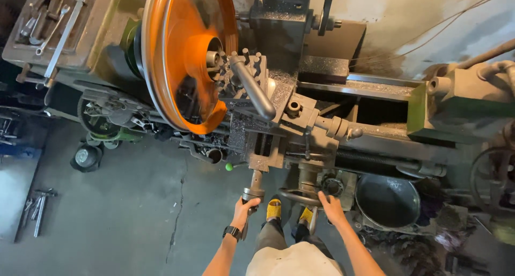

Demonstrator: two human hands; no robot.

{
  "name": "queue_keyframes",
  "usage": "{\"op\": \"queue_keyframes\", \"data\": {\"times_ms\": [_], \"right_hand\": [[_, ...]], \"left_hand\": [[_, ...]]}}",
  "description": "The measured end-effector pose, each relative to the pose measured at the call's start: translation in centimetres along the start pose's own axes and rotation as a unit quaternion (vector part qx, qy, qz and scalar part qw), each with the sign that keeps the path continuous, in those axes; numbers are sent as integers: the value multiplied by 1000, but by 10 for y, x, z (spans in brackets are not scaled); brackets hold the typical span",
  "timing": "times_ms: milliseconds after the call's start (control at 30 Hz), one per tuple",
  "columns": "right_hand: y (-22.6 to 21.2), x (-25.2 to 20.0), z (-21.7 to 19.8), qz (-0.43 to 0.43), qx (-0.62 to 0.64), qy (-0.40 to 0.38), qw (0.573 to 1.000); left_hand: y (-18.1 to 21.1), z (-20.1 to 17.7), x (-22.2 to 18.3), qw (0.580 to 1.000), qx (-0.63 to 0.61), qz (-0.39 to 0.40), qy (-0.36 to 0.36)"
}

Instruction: Operating a lathe to machine a large metal wheel or pulley.

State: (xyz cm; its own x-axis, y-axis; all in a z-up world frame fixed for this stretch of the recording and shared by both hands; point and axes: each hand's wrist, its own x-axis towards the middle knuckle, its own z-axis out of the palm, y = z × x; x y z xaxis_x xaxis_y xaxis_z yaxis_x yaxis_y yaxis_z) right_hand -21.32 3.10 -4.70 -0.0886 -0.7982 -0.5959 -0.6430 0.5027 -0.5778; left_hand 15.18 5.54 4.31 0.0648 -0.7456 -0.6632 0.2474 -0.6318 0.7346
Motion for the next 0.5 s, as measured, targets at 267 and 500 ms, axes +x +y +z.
{"op": "queue_keyframes", "data": {"times_ms": [267, 500], "right_hand": [[-50, -5, 21, 261, 121, 141, 947], [0, 6, 50, 199, 115, 174, 958]], "left_hand": [[45, 53, -37, 901, 316, 118, 274], [52, 91, -126, 876, 373, 188, 241]]}}
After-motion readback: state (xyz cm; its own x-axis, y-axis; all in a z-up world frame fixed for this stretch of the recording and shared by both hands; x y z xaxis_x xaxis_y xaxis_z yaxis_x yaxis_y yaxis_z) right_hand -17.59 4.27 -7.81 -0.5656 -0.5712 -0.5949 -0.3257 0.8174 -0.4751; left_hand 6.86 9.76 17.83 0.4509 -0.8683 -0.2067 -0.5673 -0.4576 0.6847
